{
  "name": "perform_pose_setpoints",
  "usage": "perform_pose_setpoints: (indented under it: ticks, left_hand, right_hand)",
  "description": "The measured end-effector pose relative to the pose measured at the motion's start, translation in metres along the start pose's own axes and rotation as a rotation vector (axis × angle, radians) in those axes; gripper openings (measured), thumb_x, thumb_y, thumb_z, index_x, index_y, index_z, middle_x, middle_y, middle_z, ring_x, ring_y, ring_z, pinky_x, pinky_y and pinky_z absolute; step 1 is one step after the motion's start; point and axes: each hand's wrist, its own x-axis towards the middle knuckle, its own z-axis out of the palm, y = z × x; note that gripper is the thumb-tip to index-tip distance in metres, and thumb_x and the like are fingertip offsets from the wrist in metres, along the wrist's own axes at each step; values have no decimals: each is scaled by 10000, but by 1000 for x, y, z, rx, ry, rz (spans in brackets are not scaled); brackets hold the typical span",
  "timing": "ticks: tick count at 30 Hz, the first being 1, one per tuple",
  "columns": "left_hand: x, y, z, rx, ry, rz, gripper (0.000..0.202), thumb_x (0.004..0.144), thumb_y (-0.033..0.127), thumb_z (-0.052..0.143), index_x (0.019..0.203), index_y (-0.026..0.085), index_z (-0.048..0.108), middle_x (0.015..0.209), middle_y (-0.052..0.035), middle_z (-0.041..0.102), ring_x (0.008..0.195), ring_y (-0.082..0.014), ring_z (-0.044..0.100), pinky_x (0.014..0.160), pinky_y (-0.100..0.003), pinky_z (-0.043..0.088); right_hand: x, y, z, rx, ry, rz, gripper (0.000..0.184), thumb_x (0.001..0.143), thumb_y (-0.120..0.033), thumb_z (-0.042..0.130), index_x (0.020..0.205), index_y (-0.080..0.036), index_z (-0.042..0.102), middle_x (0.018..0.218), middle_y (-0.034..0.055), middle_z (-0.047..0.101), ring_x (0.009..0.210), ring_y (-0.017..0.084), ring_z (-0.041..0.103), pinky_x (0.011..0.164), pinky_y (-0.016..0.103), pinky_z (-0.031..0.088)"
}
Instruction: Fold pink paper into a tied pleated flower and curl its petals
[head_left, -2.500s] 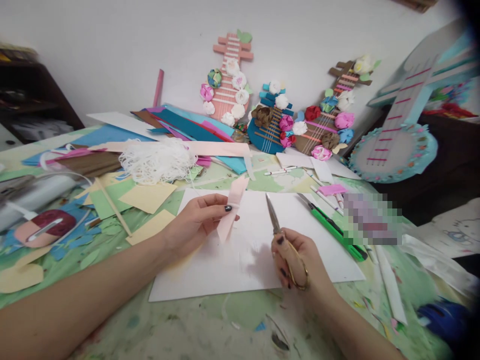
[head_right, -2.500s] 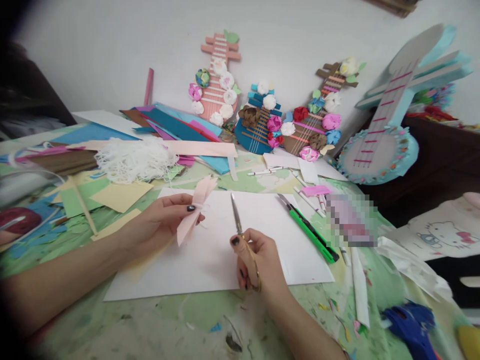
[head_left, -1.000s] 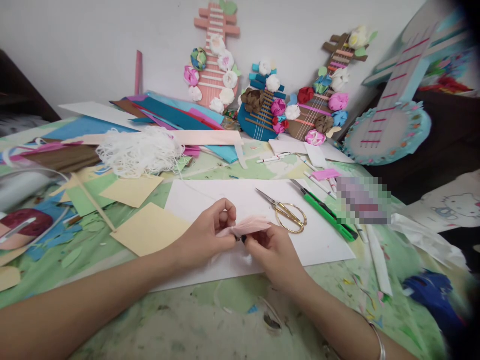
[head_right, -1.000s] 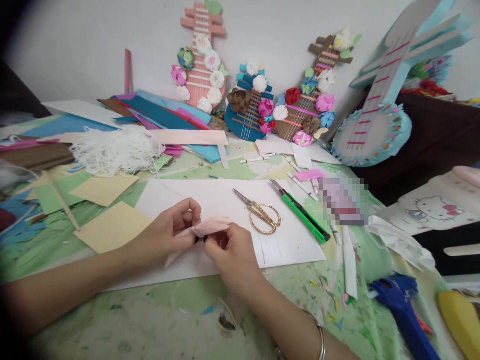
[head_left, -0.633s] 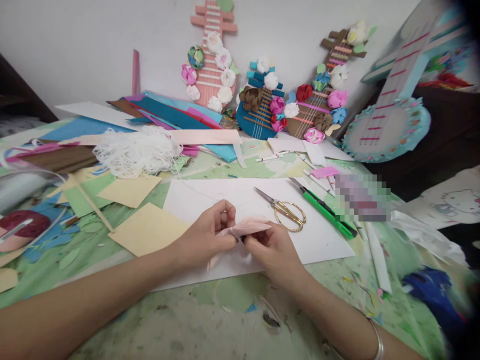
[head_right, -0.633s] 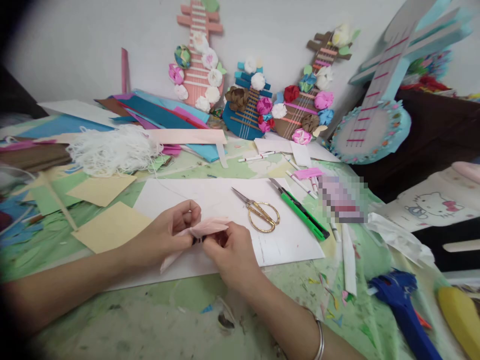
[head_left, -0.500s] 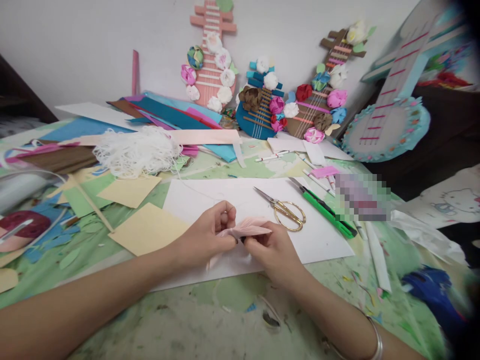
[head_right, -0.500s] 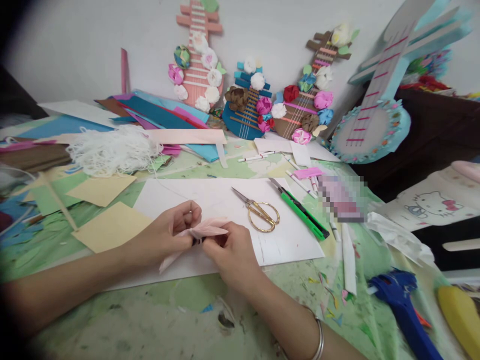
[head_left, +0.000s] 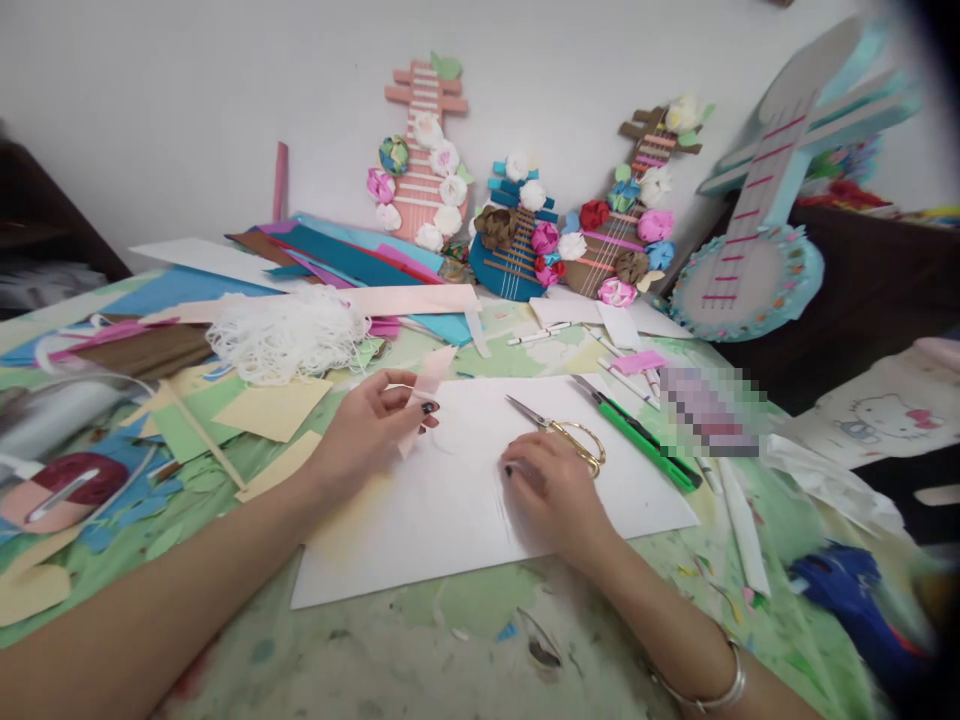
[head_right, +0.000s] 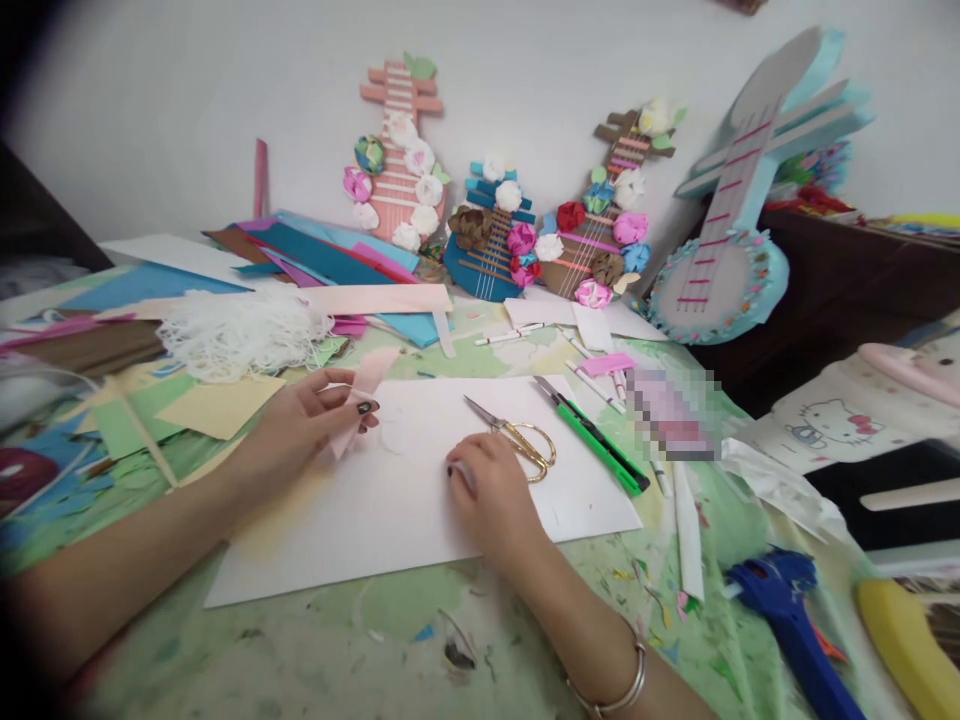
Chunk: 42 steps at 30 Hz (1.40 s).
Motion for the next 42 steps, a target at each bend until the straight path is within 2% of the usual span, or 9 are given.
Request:
perform_pose_setpoints:
  ticks: [5, 10, 14, 17, 21, 24, 28, 36, 42]
  left_hand:
    - [10, 6, -16, -142, 91, 8, 437, 615, 278, 741, 967, 138, 523, 773, -30, 646, 604, -111, 586, 494, -185, 411]
    - [15, 10, -24, -221, 137, 70, 430, 613, 272, 741, 953, 138, 514, 738, -9, 636, 572, -90, 560, 485, -179, 407]
    - [23, 7, -31, -195, 145, 184, 420, 628, 258, 723, 969, 149, 503, 660, 19, 608, 541, -96, 550, 466, -184, 394]
    - [24, 5, -32, -146, 119, 178, 456, 618, 245, 731, 1001, 155, 502, 714, 1, 630, 590, -117, 586, 490, -196, 415]
    - [13, 3, -21, -346, -85, -27, 429, 654, 253, 726, 1023, 145, 537, 826, -44, 649, 596, -90, 577, 552, -200, 440]
    - [0, -1, -6, -484, -265, -166, 383, 692, 227, 708, 1028, 140, 545, 808, -42, 627, 526, -48, 519, 488, -159, 392]
    - [-15, -9, 11, -529, -447, -293, 311, 733, 199, 666, 1002, 150, 518, 680, -16, 583, 461, -51, 495, 405, -143, 320]
    - [-20, -10, 18, -495, -491, -340, 351, 706, 112, 635, 1003, 190, 465, 743, -13, 611, 456, -73, 538, 427, -166, 378]
    - [-21, -9, 18, -384, -516, -279, 277, 847, 294, 539, 1087, 185, 453, 724, -52, 644, 608, -145, 623, 567, -228, 451]
  right_hand:
    - [15, -23, 16, -224, -214, -132, 275, 787, -104, 487, 1027, -180, 596, 1121, 115, 546, 1053, 246, 439, 873, 408, 396]
    - [73, -43, 51, -300, -331, -196, 269, 831, -176, 462, 1076, -179, 574, 1131, 129, 545, 1044, 272, 429, 832, 432, 398]
    - [125, -43, 76, -27, -326, -152, 331, 763, -67, 484, 1042, -204, 597, 1189, 96, 556, 1083, 240, 451, 907, 438, 359]
    - [138, -38, 72, 319, -166, 52, 332, 723, -11, 458, 956, -178, 626, 1090, 82, 620, 1053, 199, 513, 959, 391, 345]
    - [107, -36, 41, 642, -110, 213, 318, 880, -208, 344, 1125, -186, 546, 1116, 93, 609, 961, 177, 584, 795, 333, 464]
    - [69, -38, 23, 998, -151, 307, 357, 816, -310, 531, 1162, -223, 532, 1069, 68, 626, 929, 170, 595, 716, 272, 465]
    - [36, -39, 17, 1042, -130, 357, 324, 756, -350, 630, 1042, -200, 599, 1004, 69, 646, 887, 176, 587, 664, 261, 449]
    - [23, -33, 23, 1178, -126, 387, 283, 714, -369, 682, 925, -187, 637, 870, 41, 638, 766, 155, 583, 717, 294, 455]
    - [22, -33, 20, 1324, -194, 451, 254, 755, -402, 631, 824, -161, 591, 599, -17, 541, 537, 123, 529, 574, 268, 391]
